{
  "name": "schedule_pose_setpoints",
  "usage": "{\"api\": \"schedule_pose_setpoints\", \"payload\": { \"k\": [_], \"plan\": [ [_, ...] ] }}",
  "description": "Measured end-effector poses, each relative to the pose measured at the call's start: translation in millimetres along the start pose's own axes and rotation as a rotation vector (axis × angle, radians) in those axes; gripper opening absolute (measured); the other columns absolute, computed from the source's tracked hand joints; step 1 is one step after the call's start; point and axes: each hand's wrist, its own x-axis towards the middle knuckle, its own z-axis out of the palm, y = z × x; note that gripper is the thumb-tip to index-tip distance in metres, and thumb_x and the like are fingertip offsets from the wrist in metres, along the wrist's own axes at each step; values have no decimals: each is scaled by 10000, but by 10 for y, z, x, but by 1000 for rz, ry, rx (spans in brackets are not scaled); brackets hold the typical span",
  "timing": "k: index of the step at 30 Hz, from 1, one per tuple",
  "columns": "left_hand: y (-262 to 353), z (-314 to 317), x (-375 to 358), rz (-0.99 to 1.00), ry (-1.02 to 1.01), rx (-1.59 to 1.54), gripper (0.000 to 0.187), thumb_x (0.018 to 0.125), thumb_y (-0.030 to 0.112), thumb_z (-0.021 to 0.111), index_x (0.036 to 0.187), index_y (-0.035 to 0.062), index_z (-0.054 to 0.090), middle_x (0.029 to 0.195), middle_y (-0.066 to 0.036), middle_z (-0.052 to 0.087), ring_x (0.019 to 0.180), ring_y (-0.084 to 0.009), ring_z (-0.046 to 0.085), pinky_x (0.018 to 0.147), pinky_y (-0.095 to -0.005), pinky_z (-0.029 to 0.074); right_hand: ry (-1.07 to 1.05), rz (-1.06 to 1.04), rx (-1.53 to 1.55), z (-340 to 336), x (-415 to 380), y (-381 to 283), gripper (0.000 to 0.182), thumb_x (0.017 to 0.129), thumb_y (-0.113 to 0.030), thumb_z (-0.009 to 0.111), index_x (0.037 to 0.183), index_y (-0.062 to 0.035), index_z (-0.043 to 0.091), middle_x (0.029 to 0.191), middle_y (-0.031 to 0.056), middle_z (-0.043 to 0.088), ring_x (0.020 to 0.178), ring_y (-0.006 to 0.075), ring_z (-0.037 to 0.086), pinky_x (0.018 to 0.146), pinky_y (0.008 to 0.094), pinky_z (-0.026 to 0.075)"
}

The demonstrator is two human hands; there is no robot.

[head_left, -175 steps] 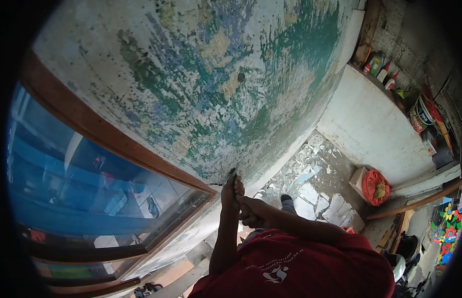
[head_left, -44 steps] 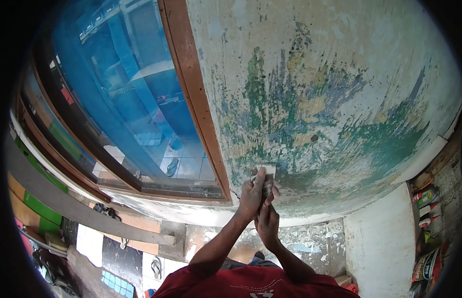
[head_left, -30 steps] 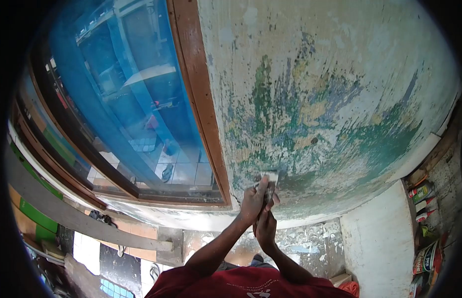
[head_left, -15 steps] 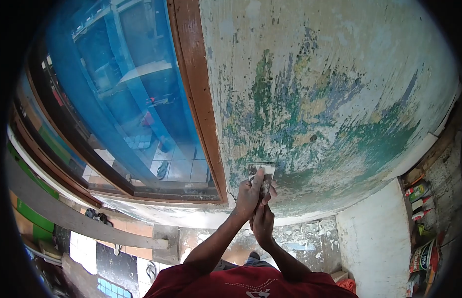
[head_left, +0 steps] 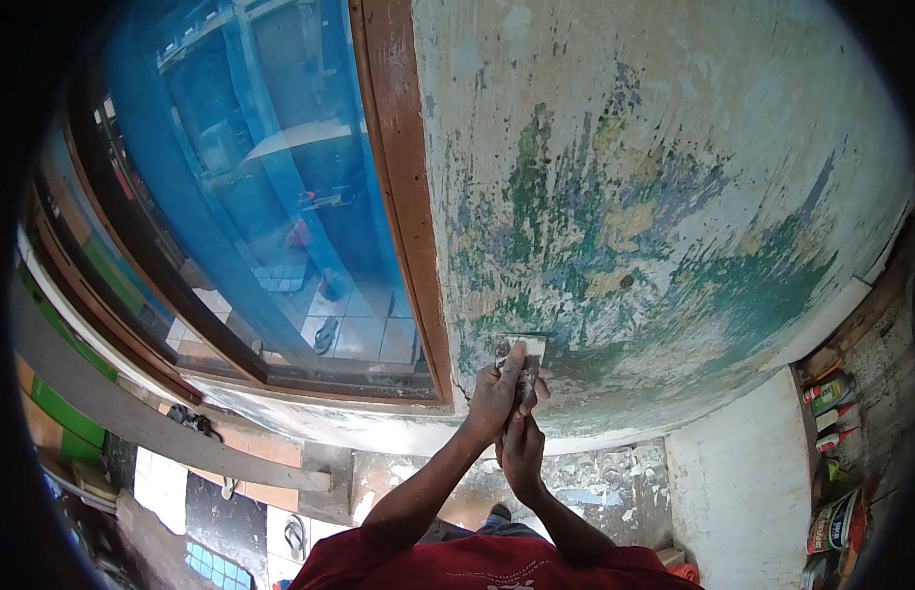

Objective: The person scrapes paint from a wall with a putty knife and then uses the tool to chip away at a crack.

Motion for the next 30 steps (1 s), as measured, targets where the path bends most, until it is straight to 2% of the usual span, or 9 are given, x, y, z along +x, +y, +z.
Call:
{"api": "schedule_pose_setpoints", "payload": {
  "k": [6, 9, 14, 19, 22, 23, 25, 27, 30],
  "plan": [
    [38, -12, -11, 1, 11, 42, 520, 921, 433, 371, 806, -32, 574, 586, -93, 577, 392, -73, 421, 360, -209, 330, 17, 3, 40, 37, 25, -68, 334, 962, -302, 291, 941, -16, 462, 507, -14, 394, 355, 46, 340, 324, 208, 256],
    [273, 63, 26, 79, 7, 65, 527, 920, 440, 368, 803, -27, 582, 583, -89, 580, 386, -72, 422, 360, -208, 327, -33, -103, 16, 46, 156, -130, 319, 964, -287, 287, 945, -19, 459, 505, -15, 389, 353, 46, 336, 323, 207, 253],
    [-24, -53, -57, -30, 37, 98, 554, 910, 465, 374, 785, -32, 585, 575, -89, 580, 383, -77, 439, 359, -207, 334, 20, 33, 59, 62, -72, 123, 310, 962, -285, 294, 931, -25, 460, 498, -15, 378, 352, 46, 331, 327, 209, 257],
    [353, 88, 7, 67, -10, 27, 547, 913, 452, 378, 792, -36, 594, 574, -81, 577, 390, -78, 441, 358, -208, 329, 15, -71, 71, 80, 79, -144, 306, 958, -287, 313, 862, -28, 446, 496, -17, 373, 353, 49, 334, 327, 213, 265],
    [173, -12, 15, 33, 3, 75, 525, 920, 431, 376, 794, -30, 594, 569, -80, 576, 387, -76, 443, 354, -210, 328, 22, -86, 31, 95, 58, -91, 295, 958, -268, 313, 841, -32, 446, 500, -15, 387, 354, 50, 339, 327, 214, 266],
    [34, -59, -23, -2, 21, 92, 516, 922, 426, 375, 785, -23, 590, 569, -81, 576, 384, -76, 441, 354, -211, 328, 42, 10, 36, 94, -30, 61, 293, 956, -258, 318, 829, -30, 450, 497, -15, 389, 358, 50, 347, 331, 212, 266],
    [2, -63, -24, 24, 37, 74, 495, 924, 416, 374, 755, -5, 574, 569, -85, 576, 381, -80, 441, 354, -209, 328, 44, 70, -54, 40, -88, 45, 328, 933, -247, 371, 946, 47, 516, 545, 136, 526, 483, 205, 561, 439, 320, 397],
    [88, -17, -38, 42, 85, 104, 486, 924, 414, 377, 746, 3, 566, 574, -89, 578, 384, -81, 439, 356, -207, 328, 20, -17, -88, 38, 46, 11, 328, 932, -240, 374, 950, 55, 516, 546, 143, 527, 478, 218, 561, 437, 322, 400],
    [281, 20, -6, 49, 1, 33, 482, 928, 405, 374, 776, -7, 573, 594, -96, 586, 391, -78, 429, 362, -205, 327, 3, -56, -136, 41, 114, -28, 332, 931, -236, 373, 953, 63, 517, 545, 150, 527, 475, 236, 565, 435, 326, 405]
  ]
}}
